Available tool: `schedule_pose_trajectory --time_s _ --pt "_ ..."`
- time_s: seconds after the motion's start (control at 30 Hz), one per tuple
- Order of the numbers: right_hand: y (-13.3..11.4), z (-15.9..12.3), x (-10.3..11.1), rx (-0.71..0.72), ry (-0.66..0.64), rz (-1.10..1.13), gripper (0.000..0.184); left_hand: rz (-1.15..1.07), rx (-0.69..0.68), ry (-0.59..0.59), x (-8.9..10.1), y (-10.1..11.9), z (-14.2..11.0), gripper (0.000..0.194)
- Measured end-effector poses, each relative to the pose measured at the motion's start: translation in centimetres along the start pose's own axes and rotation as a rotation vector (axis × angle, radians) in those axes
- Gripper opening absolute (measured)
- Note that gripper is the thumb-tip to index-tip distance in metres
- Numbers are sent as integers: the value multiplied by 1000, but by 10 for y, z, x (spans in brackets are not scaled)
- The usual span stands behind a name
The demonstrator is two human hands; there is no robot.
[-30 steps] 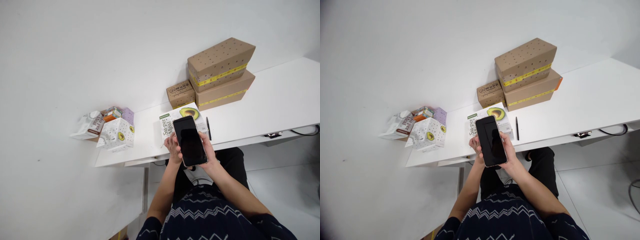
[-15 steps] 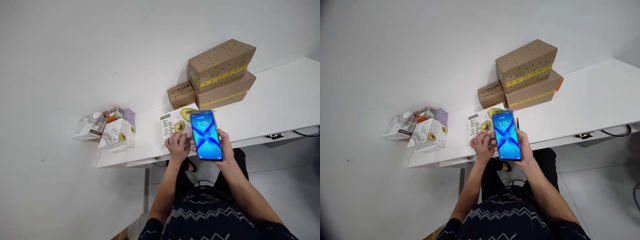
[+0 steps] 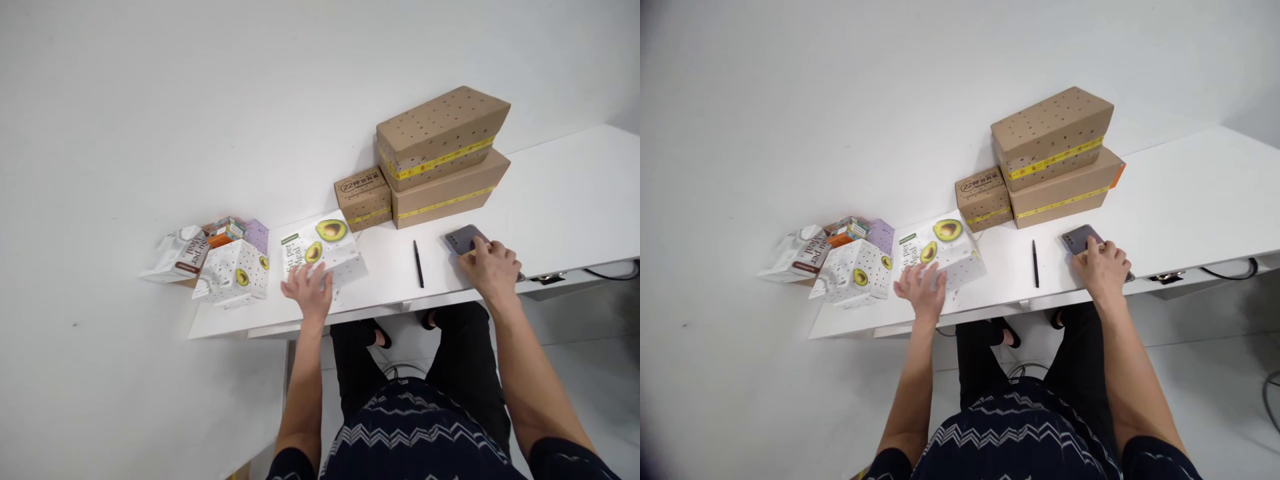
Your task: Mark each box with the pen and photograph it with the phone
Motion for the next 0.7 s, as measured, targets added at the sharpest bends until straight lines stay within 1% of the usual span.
schedule_pose_trajectory --time_s 0.07,0.1,0.13,0.17,0.27,0.37,0.47,0.53,0.57,0.63,0.7 --pt "1 5 -11 3 -51 -5 53 73 155 -34 -2 -31 19 35" --pt "2 7 -17 -7 -80 4 53 92 193 -65 -5 -42 29 38" --pt "4 10 -22 -14 -108 18 54 99 198 -103 -10 -48 40 40" --pt "5 12 -26 -21 -134 35 55 98 174 -149 -17 -51 51 42" --pt "10 16 -36 -24 -179 82 58 76 59 -248 -41 -47 83 44" --pt "13 16 -41 -8 -198 80 62 62 -13 -282 -63 -36 109 44" --pt "15 15 -44 6 -223 60 61 62 -25 -293 -78 -28 127 44" --pt "14 13 -44 25 -222 62 61 58 -38 -312 -85 -25 132 45" --pt "13 13 -42 35 -200 62 61 55 -50 -333 -87 -24 132 47" --pt "8 11 -33 74 -109 64 61 54 -54 -393 -88 -28 129 55" --pt "0 7 -21 118 10 75 59 70 -6 -423 -78 -41 124 66"
Point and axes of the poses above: each hand's wrist, its own z-axis towards the middle knuckle, its own x-axis out of the back of the hand, y = z × x, the point moved 10 cm from there along z, towards the middle knuckle, and after that the axes turned 5 degrees about x, right-handed, at the moved point
